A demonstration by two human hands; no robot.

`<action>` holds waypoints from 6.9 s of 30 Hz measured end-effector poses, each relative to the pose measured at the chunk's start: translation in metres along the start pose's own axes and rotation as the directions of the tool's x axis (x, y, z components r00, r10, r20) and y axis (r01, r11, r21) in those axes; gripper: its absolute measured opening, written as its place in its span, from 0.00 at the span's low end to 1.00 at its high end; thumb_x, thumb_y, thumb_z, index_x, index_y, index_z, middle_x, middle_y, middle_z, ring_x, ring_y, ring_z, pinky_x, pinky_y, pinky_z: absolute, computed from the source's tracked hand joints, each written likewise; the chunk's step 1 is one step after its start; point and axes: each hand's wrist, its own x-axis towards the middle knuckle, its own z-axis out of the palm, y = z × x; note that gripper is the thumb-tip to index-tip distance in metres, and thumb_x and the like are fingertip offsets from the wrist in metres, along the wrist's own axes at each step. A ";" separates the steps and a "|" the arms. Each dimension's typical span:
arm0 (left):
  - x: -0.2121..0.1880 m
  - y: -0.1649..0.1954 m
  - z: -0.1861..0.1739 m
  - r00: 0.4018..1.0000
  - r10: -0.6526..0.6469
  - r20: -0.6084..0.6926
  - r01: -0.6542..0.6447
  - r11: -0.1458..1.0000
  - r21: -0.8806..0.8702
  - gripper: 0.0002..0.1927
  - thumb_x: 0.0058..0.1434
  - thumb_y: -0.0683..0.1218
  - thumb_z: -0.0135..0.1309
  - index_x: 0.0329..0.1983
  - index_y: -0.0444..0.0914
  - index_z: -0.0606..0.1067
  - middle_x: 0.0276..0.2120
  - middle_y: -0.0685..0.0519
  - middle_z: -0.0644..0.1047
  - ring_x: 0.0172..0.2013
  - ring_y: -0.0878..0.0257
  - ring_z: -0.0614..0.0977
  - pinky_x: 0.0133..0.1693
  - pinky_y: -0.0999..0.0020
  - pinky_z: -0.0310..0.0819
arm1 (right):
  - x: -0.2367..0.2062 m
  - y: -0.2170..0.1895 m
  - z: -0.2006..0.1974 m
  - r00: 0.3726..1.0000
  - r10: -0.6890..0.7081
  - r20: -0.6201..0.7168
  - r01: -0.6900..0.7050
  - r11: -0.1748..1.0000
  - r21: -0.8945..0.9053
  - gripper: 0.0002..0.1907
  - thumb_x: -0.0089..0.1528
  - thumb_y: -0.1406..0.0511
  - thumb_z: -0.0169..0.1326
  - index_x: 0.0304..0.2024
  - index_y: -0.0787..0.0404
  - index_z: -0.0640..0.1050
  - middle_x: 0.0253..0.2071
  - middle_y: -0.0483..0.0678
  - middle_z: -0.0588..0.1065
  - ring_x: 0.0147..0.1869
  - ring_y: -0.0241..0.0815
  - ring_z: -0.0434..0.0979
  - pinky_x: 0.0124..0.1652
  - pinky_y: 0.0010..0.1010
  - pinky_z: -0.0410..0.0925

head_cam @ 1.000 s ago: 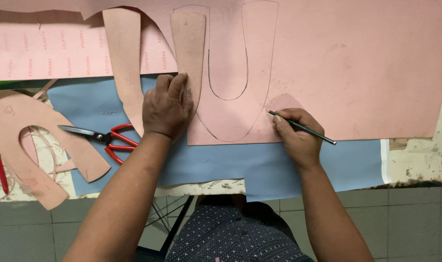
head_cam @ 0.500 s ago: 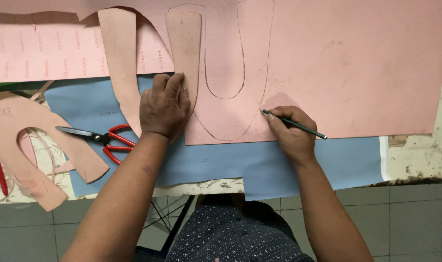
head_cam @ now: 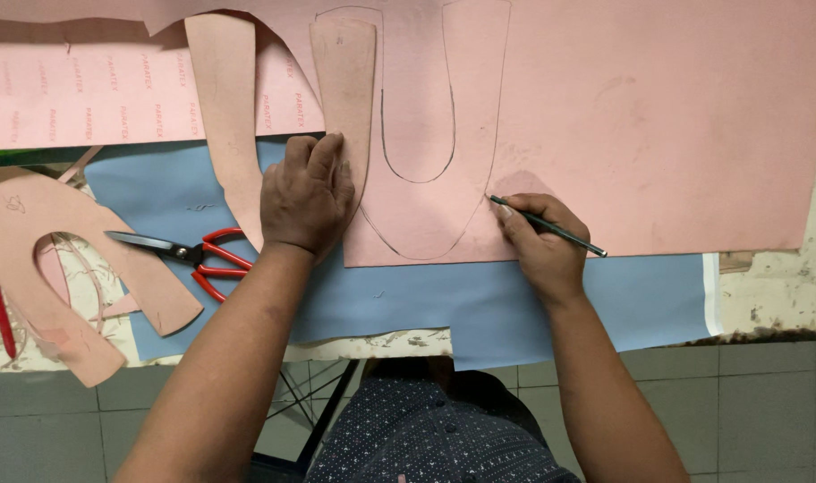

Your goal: The person traces a U-shaped pattern onto a pink sheet using a pencil, then uses scissors to cut along the traced outline. The person handles the pink sheet, pencil, and scissors throughout the task.

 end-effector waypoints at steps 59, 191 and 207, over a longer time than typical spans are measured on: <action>0.001 -0.001 0.000 1.000 -0.013 0.022 0.013 1.000 -0.019 0.20 0.67 0.49 0.54 0.61 0.42 0.74 0.48 0.50 0.72 0.42 0.53 0.78 0.45 0.55 0.69 | -0.017 -0.004 0.000 0.994 -0.079 0.078 0.089 0.987 -0.132 0.03 0.62 0.74 0.61 0.39 0.67 0.81 0.39 0.47 0.79 0.40 0.32 0.77 0.40 0.22 0.71; 0.003 0.004 -0.006 0.999 -0.023 0.027 0.023 1.000 -0.014 0.21 0.66 0.49 0.54 0.61 0.42 0.74 0.49 0.50 0.72 0.40 0.54 0.78 0.44 0.56 0.70 | 0.048 -0.001 -0.004 0.997 -0.059 0.047 0.058 0.998 0.037 0.03 0.64 0.75 0.59 0.39 0.66 0.77 0.32 0.44 0.76 0.31 0.28 0.71 0.29 0.20 0.66; 0.004 0.005 -0.007 1.000 -0.018 0.015 0.018 1.000 0.000 0.20 0.67 0.49 0.55 0.61 0.42 0.74 0.49 0.51 0.72 0.40 0.53 0.77 0.45 0.55 0.70 | 0.046 -0.002 -0.011 0.986 -0.083 0.147 0.085 0.996 -0.003 0.04 0.62 0.75 0.59 0.35 0.65 0.77 0.32 0.44 0.76 0.29 0.29 0.70 0.28 0.21 0.64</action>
